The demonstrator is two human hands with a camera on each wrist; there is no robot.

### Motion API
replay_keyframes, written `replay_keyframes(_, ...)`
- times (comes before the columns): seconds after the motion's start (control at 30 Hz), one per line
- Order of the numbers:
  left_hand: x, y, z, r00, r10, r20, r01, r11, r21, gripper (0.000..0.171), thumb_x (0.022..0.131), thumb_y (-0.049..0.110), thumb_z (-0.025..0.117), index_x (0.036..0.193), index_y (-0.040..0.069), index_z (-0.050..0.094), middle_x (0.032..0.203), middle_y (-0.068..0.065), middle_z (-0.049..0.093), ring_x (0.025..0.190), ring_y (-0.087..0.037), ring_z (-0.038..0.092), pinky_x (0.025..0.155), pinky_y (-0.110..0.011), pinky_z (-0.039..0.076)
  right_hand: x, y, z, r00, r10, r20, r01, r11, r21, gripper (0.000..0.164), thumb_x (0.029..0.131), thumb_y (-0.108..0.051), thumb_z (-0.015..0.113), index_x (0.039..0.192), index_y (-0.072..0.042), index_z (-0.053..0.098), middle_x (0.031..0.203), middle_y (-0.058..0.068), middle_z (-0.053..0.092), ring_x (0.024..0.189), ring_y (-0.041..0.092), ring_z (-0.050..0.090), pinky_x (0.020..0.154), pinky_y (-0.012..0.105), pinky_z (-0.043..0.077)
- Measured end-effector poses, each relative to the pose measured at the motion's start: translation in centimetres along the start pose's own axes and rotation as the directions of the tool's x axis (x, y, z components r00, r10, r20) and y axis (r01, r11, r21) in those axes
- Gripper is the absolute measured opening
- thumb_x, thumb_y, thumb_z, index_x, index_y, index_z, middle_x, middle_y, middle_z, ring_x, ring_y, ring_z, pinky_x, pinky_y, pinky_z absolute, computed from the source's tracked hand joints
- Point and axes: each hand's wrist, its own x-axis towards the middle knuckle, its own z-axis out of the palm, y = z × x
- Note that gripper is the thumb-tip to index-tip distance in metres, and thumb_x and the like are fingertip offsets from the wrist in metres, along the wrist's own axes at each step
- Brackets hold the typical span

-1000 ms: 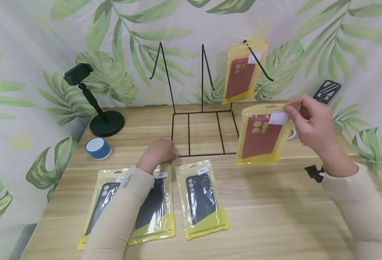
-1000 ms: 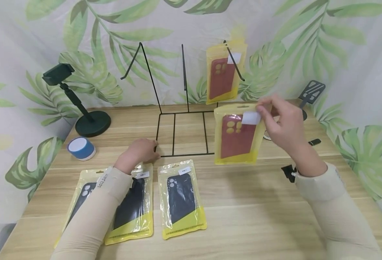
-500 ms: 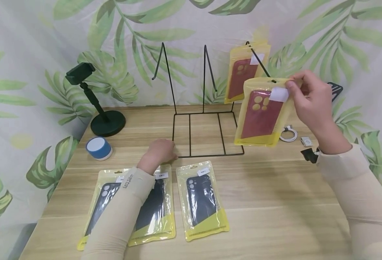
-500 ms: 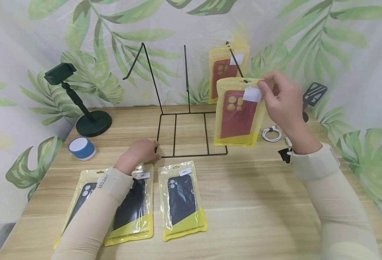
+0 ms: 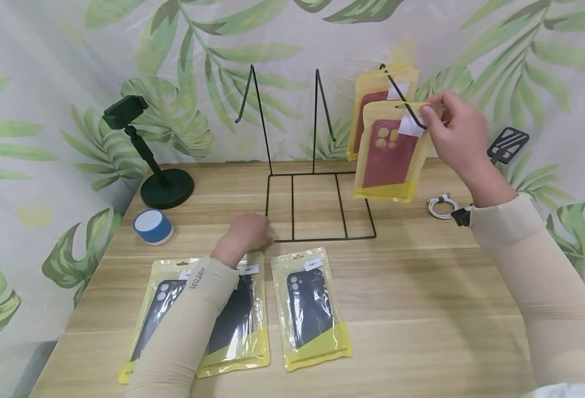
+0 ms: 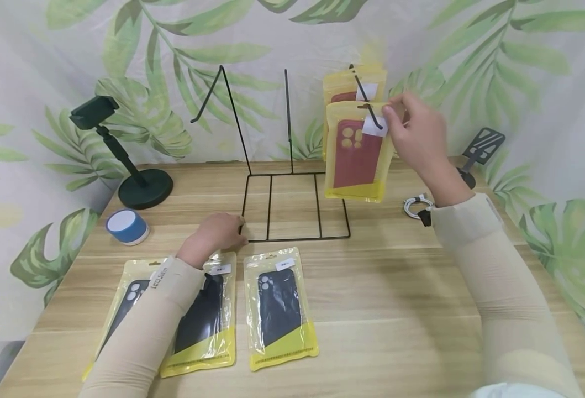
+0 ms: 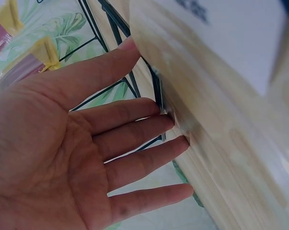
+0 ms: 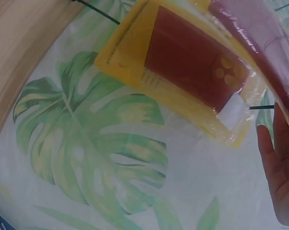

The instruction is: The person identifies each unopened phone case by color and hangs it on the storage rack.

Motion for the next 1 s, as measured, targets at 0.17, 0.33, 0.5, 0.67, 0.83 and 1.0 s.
replay_keyframes(0.17,0.1,-0.1,0.1,1.000,0.004,0.000,-0.004,1.000,0.002,0.037,0.088,0.032,0.074,0.105,-0.001,0.071,0.104,-0.018,0.073,0.095,-0.033,0.068,0.089,-0.046,0.055,1.4,0.3,0.7,0.993,0.104,0.053,-0.102,0.994,-0.036,0.036,0.100,-0.036,0.054,0.110,-0.003,0.065,0.077,-0.022,0.048,0.065,-0.007,0.041,0.065,0.018,0.033)
replay_keyframes(0.33,0.0,-0.1,0.0,1.000,-0.001,0.003,0.001,1.000,-0.009,0.035,0.088,0.031,0.074,0.103,0.000,0.070,0.103,-0.017,0.072,0.092,-0.032,0.068,0.088,-0.046,0.055,2.6,0.6,1.6,0.985,0.159,0.067,-0.153,0.985,-0.080,0.039,0.101,-0.040,0.052,0.113,-0.004,0.064,0.084,-0.016,0.053,0.072,-0.011,0.040,0.072,0.018,0.033)
replay_keyframes(0.5,-0.1,-0.1,0.0,1.000,-0.006,0.004,0.006,1.000,-0.009,0.037,0.088,0.032,0.073,0.106,-0.001,0.070,0.106,-0.018,0.072,0.095,-0.033,0.068,0.087,-0.047,0.056,3.8,0.7,2.6,0.988,0.146,0.054,-0.140,0.984,-0.107,0.041,0.101,-0.039,0.050,0.117,-0.004,0.063,0.095,0.004,0.063,0.074,-0.001,0.041,0.071,0.023,0.032)
replay_keyframes(0.67,-0.1,0.0,0.1,1.000,-0.010,0.005,0.010,1.000,-0.007,0.040,0.088,0.032,0.073,0.109,-0.001,0.070,0.109,-0.019,0.072,0.098,-0.034,0.068,0.087,-0.047,0.056,4.9,0.9,3.3,0.984,0.169,0.062,-0.160,0.979,-0.126,0.042,0.102,-0.039,0.048,0.121,-0.004,0.062,0.105,0.015,0.065,0.080,0.014,0.045,0.073,0.029,0.033)
replay_keyframes(0.83,-0.1,0.0,0.1,1.000,-0.008,0.015,0.008,1.000,-0.010,0.039,0.088,0.032,0.074,0.108,-0.001,0.070,0.106,-0.018,0.072,0.093,-0.032,0.068,0.085,-0.046,0.056,5.4,1.1,3.7,0.977,0.204,0.061,-0.195,0.973,-0.125,0.041,0.101,-0.039,0.048,0.122,-0.006,0.062,0.101,0.010,0.063,0.081,0.011,0.045,0.076,0.028,0.033)
replay_keyframes(1.0,0.0,-0.1,0.1,1.000,-0.017,0.019,0.017,1.000,-0.015,0.037,0.088,0.032,0.073,0.106,0.000,0.070,0.104,-0.017,0.072,0.090,-0.030,0.068,0.083,-0.045,0.057,5.4,1.1,3.8,0.972,0.229,0.059,-0.223,0.971,-0.088,0.046,0.101,-0.041,0.048,0.133,-0.010,0.055,0.120,0.013,0.062,0.097,0.021,0.054,0.082,0.029,0.036)
